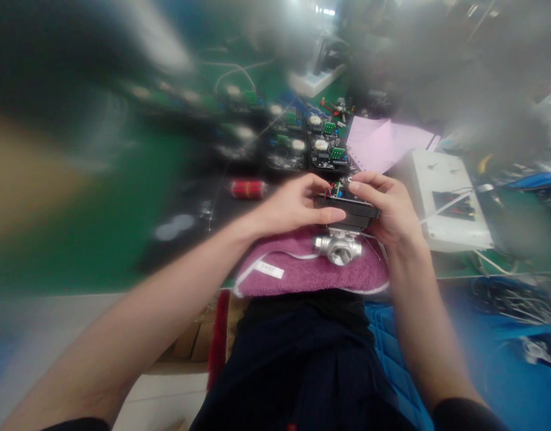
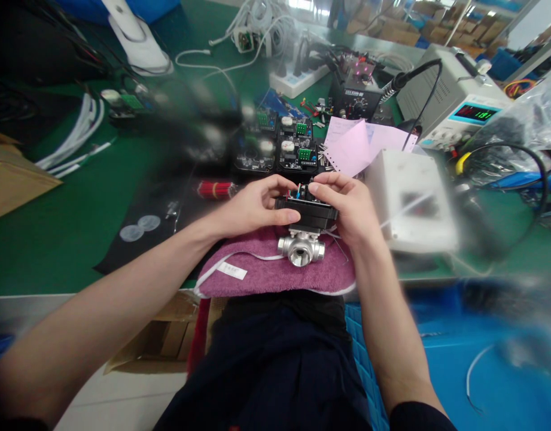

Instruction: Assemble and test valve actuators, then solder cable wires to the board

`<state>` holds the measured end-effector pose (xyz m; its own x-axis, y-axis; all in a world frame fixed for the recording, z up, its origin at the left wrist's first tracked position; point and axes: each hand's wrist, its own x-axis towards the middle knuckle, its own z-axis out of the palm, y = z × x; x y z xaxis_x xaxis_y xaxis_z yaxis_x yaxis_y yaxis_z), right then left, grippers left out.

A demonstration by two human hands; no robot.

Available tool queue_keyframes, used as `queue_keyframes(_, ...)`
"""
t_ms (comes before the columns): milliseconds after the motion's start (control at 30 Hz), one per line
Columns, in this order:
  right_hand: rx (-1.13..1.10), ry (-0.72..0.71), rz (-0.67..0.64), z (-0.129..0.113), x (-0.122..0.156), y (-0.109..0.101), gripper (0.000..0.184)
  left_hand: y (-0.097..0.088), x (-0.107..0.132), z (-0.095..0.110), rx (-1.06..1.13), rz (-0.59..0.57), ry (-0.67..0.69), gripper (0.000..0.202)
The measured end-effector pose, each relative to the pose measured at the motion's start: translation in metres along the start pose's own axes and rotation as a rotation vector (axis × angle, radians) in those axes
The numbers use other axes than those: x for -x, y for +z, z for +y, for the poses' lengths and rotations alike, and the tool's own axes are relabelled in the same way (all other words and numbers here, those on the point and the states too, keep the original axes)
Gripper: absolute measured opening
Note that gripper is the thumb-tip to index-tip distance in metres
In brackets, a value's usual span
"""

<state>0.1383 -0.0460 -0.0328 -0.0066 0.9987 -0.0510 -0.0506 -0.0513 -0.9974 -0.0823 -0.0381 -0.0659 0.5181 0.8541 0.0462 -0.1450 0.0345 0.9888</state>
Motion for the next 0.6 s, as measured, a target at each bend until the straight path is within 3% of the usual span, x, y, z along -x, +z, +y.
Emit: queue_keyframes(600,-0.053,0.036,-0.021,0.0042,-0.0037,-0.0014,0.044,0.0005,-0.0009,0.0023,-0.041,0.032,-0.023,0.061)
